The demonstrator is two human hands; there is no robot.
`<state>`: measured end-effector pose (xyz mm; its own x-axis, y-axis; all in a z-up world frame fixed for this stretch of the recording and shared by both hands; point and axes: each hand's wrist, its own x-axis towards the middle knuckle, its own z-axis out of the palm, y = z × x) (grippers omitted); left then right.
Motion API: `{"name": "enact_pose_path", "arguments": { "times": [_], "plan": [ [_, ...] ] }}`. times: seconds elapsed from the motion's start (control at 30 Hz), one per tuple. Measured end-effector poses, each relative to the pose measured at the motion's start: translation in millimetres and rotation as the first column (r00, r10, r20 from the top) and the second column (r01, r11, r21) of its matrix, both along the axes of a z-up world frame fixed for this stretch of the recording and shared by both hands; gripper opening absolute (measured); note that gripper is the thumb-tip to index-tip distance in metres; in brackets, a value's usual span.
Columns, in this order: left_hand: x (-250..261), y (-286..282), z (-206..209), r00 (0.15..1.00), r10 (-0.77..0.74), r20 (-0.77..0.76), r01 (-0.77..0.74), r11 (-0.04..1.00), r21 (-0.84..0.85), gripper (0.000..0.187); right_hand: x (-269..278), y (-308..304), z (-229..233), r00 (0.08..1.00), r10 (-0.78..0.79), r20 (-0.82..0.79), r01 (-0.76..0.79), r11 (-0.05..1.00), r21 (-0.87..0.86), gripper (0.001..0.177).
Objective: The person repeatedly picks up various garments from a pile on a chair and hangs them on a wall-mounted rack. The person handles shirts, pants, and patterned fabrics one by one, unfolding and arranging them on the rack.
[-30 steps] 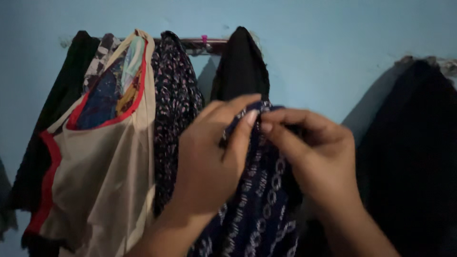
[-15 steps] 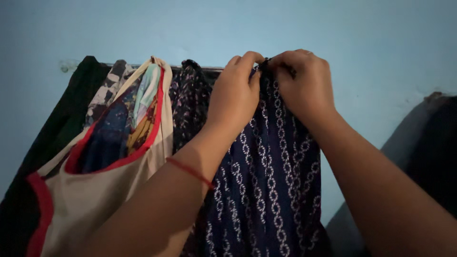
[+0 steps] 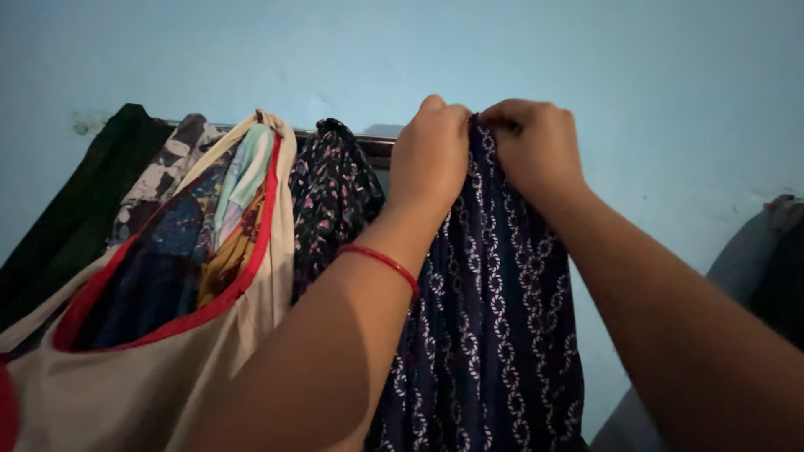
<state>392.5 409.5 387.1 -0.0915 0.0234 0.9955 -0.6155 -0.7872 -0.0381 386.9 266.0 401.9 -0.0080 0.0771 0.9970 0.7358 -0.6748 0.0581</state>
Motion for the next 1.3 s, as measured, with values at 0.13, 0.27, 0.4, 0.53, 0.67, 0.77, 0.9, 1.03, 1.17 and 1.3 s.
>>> {"name": "enact_pose_path", "arguments": {
  "times": [0.13, 0.27, 0.4, 0.53, 0.67, 0.77, 0.9, 1.03, 1.17, 1.3],
  "plan": [
    [7, 0, -11, 1.0, 0.005, 0.028, -0.005, 1.0, 0.013, 0.019, 16, 1, -5, 0.996, -0.042, 0.074, 0.041, 0.999, 0.016, 0.015],
    [10, 0, -19, 0.997, -0.037, 0.065, 0.038, 0.999, -0.005, 0.023, 18, 6, -14, 0.995, -0.017, 0.096, 0.008, 0.995, 0.099, 0.016],
    [12, -1, -35, 0.994, -0.064, 0.085, 0.069, 0.996, -0.06, 0.025, 17, 7, -34, 0.993, -0.057, 0.104, 0.041, 0.988, 0.148, 0.019],
    [10, -1, -42, 0.999, -0.031, 0.037, 0.033, 0.998, -0.056, 0.024, 17, 7, -52, 0.991, -0.128, 0.025, 0.121, 0.973, 0.199, 0.025],
    [0, -1, -54, 0.999, -0.036, -0.032, 0.035, 0.998, -0.055, 0.026, 10, 6, -72, 0.965, -0.236, -0.117, 0.254, 0.951, 0.175, 0.029],
    [-6, -3, -71, 0.995, -0.035, -0.094, 0.033, 0.999, -0.023, 0.028, 1, 10, -96, 0.941, -0.251, -0.228, 0.296, 0.936, 0.191, 0.035],
    [-15, -9, -113, 0.981, -0.193, -0.018, 0.192, 0.98, -0.048, 0.033, -9, 16, -132, 0.974, -0.185, -0.133, 0.198, 0.976, 0.094, 0.048],
    [-34, -11, -147, 0.98, -0.196, 0.02, 0.197, 0.978, -0.074, 0.033, -19, 13, -166, 0.991, -0.078, -0.106, 0.083, 0.996, 0.042, 0.057],
    [-73, -18, -181, 0.898, -0.432, -0.082, 0.418, 0.896, -0.15, 0.036, -46, 7, -202, 0.94, 0.08, -0.332, -0.068, 0.997, 0.047, 0.052],
    [-108, -32, -205, 0.942, -0.324, -0.085, 0.315, 0.943, -0.104, 0.052, -75, 2, -220, 0.814, 0.377, -0.442, -0.233, 0.908, 0.347, 0.047]
  ]
}}
